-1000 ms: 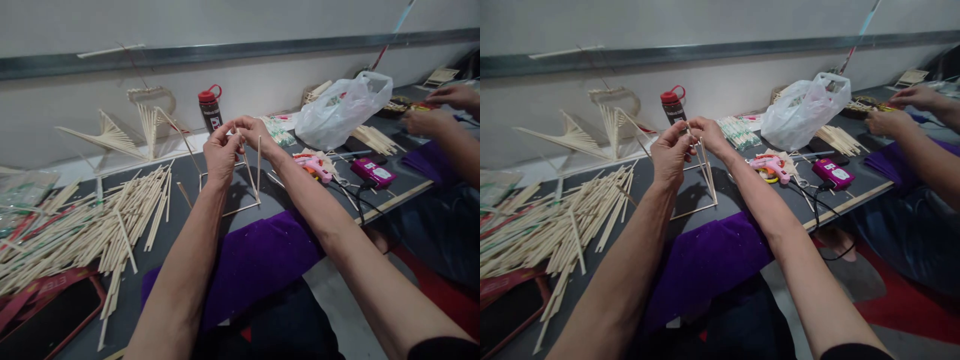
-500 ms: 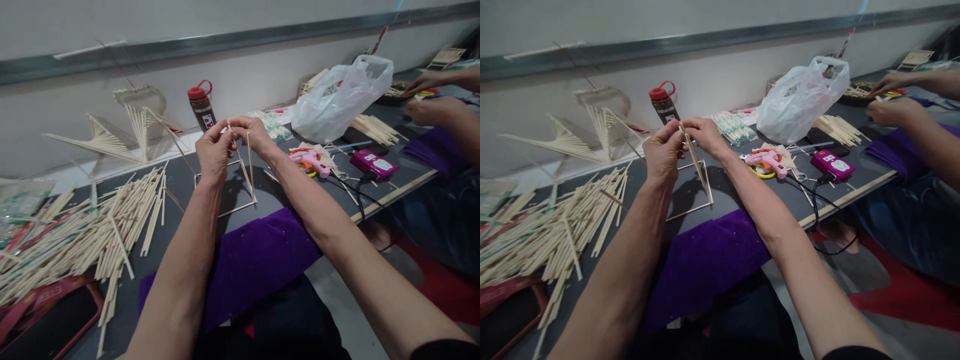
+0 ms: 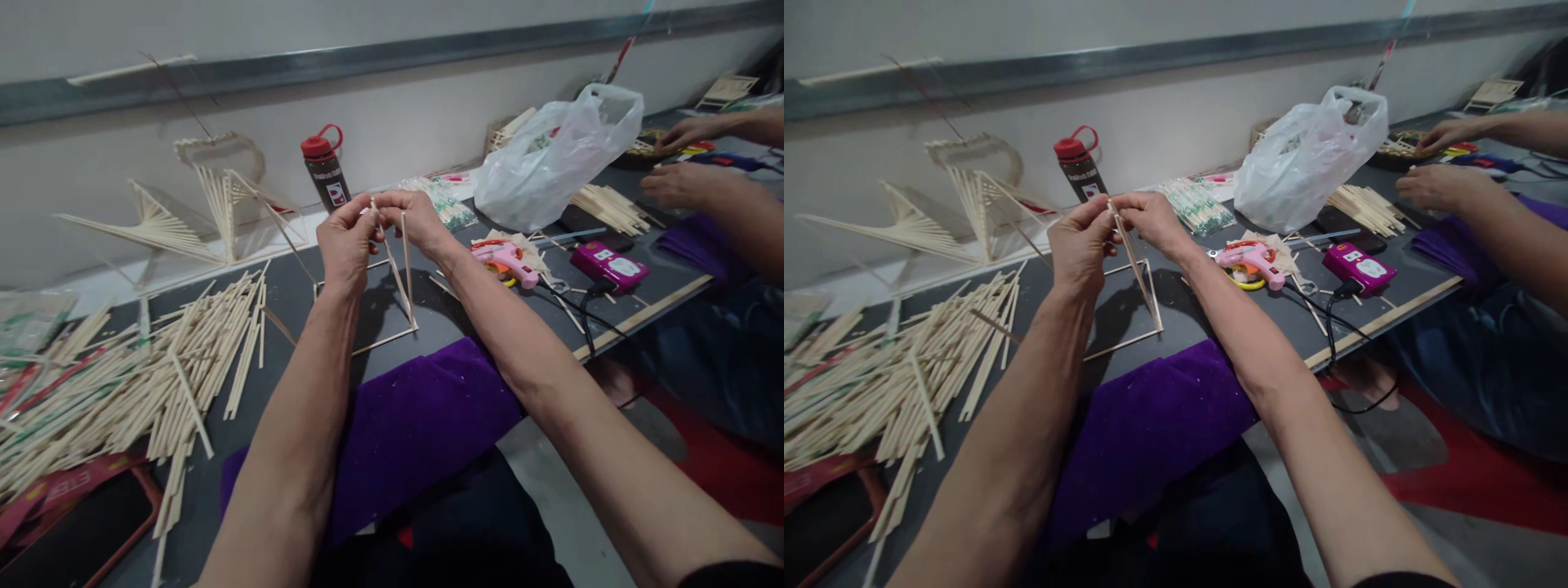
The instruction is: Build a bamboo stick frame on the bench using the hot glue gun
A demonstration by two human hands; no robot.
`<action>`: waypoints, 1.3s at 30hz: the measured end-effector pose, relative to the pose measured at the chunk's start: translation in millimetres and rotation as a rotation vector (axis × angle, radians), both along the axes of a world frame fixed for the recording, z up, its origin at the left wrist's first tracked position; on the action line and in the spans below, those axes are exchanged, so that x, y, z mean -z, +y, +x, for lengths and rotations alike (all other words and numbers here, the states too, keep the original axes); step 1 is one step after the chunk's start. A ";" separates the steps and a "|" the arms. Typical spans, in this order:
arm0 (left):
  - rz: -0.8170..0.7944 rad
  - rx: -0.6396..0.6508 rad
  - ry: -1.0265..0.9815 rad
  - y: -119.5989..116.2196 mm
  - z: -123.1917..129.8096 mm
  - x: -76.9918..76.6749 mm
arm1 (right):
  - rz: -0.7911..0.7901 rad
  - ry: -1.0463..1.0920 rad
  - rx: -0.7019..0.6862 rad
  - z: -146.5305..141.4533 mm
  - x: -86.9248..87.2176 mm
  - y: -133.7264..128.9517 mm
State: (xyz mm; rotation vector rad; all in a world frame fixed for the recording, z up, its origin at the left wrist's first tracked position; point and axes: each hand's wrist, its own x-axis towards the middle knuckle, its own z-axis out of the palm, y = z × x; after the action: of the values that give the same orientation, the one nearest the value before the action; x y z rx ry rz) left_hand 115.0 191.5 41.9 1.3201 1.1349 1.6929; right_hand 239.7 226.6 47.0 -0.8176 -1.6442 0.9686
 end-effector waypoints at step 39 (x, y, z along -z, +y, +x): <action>0.024 0.018 0.074 -0.2 -1.7 -2.9 | -0.072 0.081 -0.071 0.4 -1.9 -8.6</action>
State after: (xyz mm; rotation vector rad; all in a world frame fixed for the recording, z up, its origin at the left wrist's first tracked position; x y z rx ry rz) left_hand 113.3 191.3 44.9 1.4139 1.1442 1.6612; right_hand 240.1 217.9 48.9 -0.7626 -1.5854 1.1026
